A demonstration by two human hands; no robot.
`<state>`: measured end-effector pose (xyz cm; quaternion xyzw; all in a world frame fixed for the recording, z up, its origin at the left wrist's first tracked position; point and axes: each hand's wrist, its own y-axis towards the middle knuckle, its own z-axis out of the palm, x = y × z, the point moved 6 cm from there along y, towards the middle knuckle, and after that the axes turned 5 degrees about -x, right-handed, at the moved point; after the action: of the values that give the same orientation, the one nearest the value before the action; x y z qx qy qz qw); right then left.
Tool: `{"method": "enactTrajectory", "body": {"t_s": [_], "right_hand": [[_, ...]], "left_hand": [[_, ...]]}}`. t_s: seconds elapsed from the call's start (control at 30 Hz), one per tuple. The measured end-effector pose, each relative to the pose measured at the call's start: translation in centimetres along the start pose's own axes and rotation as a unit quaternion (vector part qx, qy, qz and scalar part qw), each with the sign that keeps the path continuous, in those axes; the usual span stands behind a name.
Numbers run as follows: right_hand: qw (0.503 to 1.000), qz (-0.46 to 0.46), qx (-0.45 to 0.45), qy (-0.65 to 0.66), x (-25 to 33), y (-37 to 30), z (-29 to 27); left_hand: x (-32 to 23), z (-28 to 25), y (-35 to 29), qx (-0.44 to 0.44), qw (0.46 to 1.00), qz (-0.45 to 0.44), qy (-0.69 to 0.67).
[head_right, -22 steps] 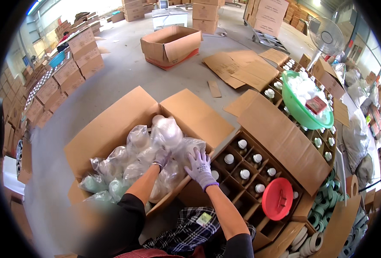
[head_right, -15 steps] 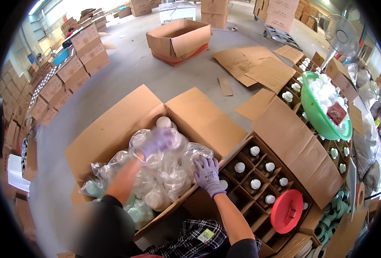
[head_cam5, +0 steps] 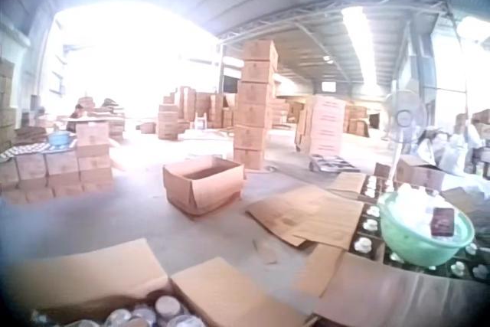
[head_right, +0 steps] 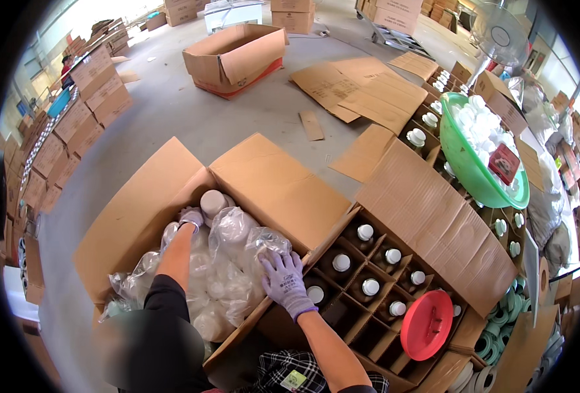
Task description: The person sits on the floor and assembles thermos flasks by inserting a metal filter into the opening, screwing on the lid, and placing the assembled unit into a plastic bag. They repeat this process for both white and green thermos bodies, handling the components and bags by hand.
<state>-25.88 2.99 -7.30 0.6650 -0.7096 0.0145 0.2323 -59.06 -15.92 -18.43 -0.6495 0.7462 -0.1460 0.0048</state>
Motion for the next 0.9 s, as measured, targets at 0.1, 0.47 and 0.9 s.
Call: {"method": "enactTrajectory", "body": {"t_s": [0.1,0.47,0.9], "right_hand": [[1.0,-0.015,0.011,0.006,1.6,0.7,0.4],[0.565,0.303,-0.072,0.764,7.8,-4.3,-9.3],[0.916,-0.03,-0.366,-0.163,11.3,-31.2,-36.0]], "left_hand": [[5.5,-2.0,1.3,-0.015,0.997,0.067,-0.039],[2.1,-27.3,-32.4,-0.375,0.75,0.337,-0.428],[-7.8,-20.2,-56.9,0.073,0.581,0.401,-0.704]]}}
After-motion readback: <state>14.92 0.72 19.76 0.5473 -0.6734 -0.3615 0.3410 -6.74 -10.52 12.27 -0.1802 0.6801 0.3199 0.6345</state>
